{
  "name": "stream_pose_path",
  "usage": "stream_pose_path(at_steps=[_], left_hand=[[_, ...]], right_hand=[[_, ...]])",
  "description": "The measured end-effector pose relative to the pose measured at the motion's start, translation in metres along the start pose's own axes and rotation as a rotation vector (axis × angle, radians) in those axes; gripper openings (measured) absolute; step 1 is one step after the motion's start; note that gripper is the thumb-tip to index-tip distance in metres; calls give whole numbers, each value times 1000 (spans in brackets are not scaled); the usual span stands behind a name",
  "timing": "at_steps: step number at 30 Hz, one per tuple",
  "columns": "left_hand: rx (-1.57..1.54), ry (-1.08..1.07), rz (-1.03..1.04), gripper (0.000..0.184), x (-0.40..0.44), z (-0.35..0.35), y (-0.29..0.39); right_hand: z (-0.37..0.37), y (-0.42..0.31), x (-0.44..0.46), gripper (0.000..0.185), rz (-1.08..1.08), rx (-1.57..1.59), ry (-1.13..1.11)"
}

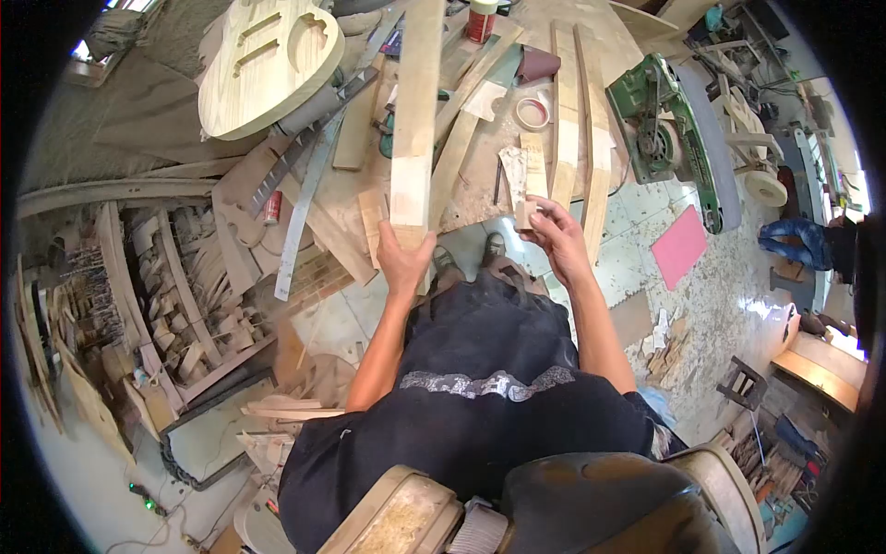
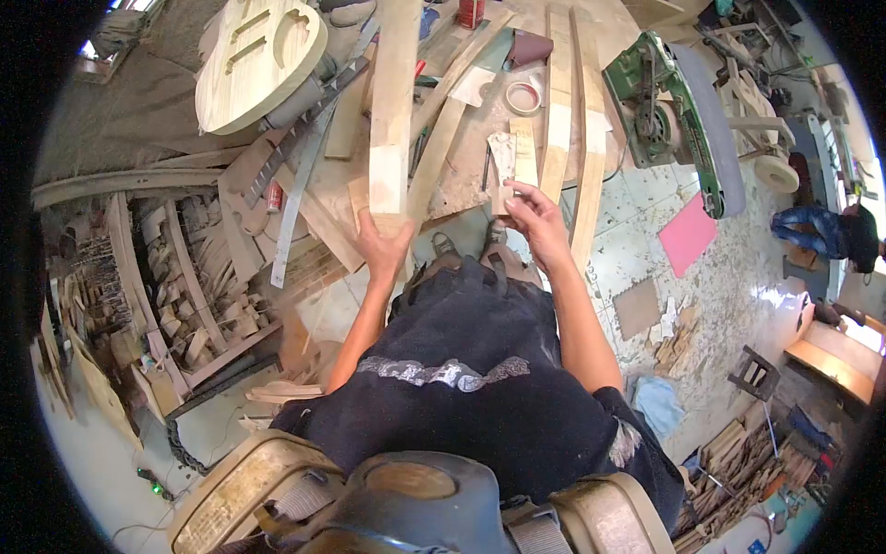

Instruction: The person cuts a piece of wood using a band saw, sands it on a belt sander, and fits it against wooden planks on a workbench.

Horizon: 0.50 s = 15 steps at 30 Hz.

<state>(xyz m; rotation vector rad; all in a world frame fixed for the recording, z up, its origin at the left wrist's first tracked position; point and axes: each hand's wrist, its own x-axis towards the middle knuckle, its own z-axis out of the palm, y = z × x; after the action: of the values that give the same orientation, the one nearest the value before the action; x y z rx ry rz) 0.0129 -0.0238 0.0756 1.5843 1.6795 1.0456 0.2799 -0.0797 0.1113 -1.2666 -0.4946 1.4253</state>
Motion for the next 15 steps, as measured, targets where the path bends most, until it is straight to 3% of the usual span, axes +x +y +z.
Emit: stream_pose_path(at_steps=[4, 10, 15], left_hand=[[-69, -144, 47, 51, 4, 21, 19], [89, -368, -4, 59, -2, 67, 34], [155, -457, -34, 58, -7, 83, 34]], right_hand=[[-2, 16, 22, 39, -40, 20, 39], [1, 13, 34, 44, -60, -77, 78], [-8, 37, 26, 47, 38, -1, 97]])
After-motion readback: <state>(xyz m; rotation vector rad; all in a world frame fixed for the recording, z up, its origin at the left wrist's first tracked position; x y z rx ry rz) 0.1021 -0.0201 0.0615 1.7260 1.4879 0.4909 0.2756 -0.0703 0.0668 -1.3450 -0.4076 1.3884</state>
